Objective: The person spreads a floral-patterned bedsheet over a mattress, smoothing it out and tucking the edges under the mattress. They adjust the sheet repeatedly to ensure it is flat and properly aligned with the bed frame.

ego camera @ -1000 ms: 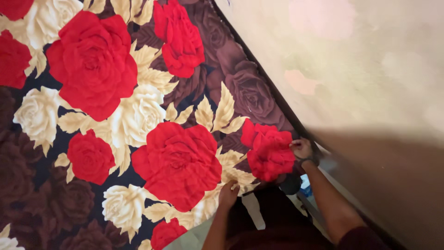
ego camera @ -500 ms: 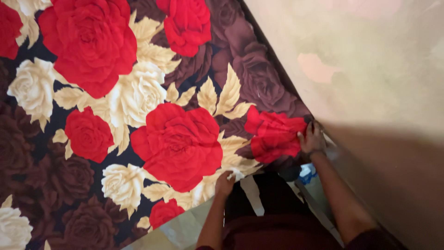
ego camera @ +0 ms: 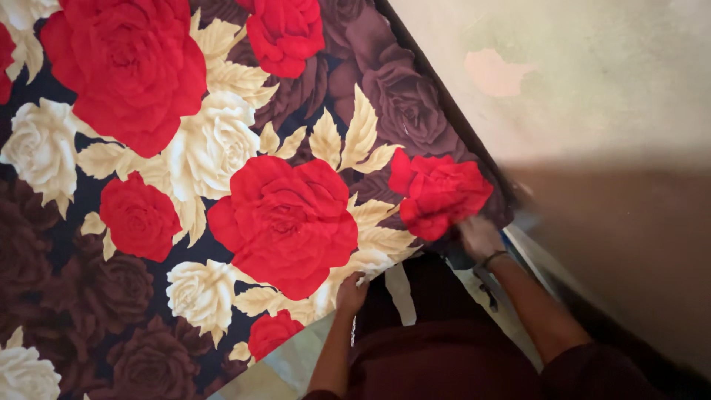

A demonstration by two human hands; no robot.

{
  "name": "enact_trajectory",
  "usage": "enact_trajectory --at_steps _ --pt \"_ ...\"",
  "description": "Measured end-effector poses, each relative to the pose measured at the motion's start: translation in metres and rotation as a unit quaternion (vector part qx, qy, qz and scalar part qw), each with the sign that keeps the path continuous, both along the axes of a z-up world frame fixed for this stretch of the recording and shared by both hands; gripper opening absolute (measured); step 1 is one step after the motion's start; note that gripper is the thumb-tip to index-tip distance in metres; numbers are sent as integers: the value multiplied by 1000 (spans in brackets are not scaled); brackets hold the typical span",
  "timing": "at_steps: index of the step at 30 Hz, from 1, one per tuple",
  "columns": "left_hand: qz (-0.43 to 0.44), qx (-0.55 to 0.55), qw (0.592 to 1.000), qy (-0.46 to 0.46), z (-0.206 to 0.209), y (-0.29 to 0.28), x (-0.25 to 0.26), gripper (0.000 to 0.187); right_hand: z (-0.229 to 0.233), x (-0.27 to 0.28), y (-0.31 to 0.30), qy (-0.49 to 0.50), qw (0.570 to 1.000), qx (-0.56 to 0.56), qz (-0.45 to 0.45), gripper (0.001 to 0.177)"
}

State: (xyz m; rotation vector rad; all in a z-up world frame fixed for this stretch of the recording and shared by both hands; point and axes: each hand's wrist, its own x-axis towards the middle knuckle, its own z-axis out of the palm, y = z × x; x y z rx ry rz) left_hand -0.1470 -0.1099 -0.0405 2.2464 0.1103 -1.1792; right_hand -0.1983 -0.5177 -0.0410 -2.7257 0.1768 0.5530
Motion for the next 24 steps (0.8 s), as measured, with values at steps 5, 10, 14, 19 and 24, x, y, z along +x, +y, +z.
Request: enact_trajectory --at_steps 5,10,14,19,24 --pt "-3 -13 1000 -27 0 33 -7 35 -50 0 24 11 946 203 -254 60" --pt "-21 52 998 22 0 60 -12 37 -99 45 0 -55 892 271 -358 62" --pt "-23 63 997 32 9 83 -25 37 -101 45 22 -7 937 95 -335 48" --pt "-31 49 998 30 18 93 -18 38 -51 14 93 3 902 349 -253 48" --pt "-87 -5 995 -45 36 111 -8 37 31 -42 139 80 944 202 -248 46"
